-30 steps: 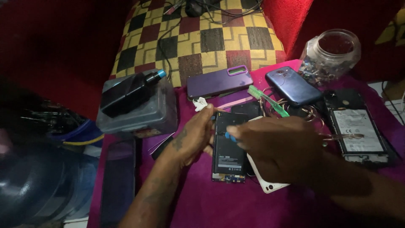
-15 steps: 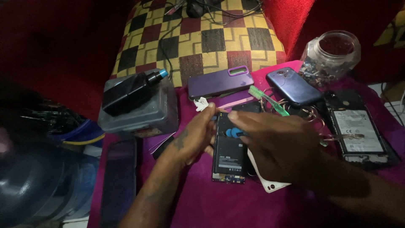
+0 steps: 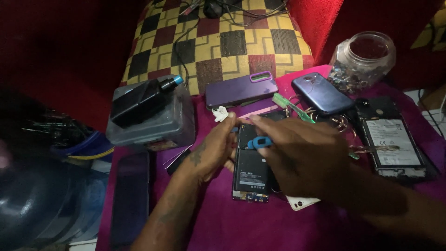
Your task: Using a precision screwdriver to fasten or remove screws during a smartphone repair.
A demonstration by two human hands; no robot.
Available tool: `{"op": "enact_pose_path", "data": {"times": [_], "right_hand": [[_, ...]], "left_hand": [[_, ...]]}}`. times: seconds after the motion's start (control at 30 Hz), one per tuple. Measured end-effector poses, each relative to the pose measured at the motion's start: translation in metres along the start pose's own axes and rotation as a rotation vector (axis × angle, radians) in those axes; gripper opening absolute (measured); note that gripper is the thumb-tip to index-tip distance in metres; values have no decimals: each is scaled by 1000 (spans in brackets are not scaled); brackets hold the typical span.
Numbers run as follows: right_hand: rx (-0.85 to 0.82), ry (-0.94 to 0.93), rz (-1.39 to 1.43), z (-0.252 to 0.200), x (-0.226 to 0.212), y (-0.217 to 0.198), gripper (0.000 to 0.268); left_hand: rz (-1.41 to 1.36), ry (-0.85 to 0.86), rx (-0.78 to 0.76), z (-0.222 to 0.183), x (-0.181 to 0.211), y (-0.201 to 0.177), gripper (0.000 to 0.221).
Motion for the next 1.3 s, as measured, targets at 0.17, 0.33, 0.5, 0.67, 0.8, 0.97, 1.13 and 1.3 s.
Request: {"op": "enact_pose_path", "data": {"times": [0.17,0.33,0.5,0.67,0.8,0.97,1.13,1.3], "right_hand": [[-6,35,-30,1,-5,-3,29],[-40,24,-99,4,-2,2,30],[7,67,-33,10,-7,-7,25],[-40,19,12,4,-2,1,32],[32,54,-21,9,-5,-4,23],[13,5,-8,5,-5,-2,29],[-2,15,-15,1,3,2,38],[178,223,25,-1,21,-11,46]], "left_hand": [[84,-50,12,-3,8,3,77],[42,-34,38,-2,5,0,74],[20,-30,36,-2,4,1,75],[25,-11,5,-1,5,0,75],[61,-47,52,-2,5,1,74],[77,-42,28,-2,6,0,76],[67,-24,29,-2,9,-1,69],[32,2,68,-2,5,-4,40]]}}
Point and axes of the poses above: each hand's wrist, its own z-axis towards the middle knuckle, its own y-axis out of the palm, x = y × z, the point moved 6 cm from there along z, towards the middle knuckle, and after that the axes turned 14 degrees about y, right-handed, at the moved point
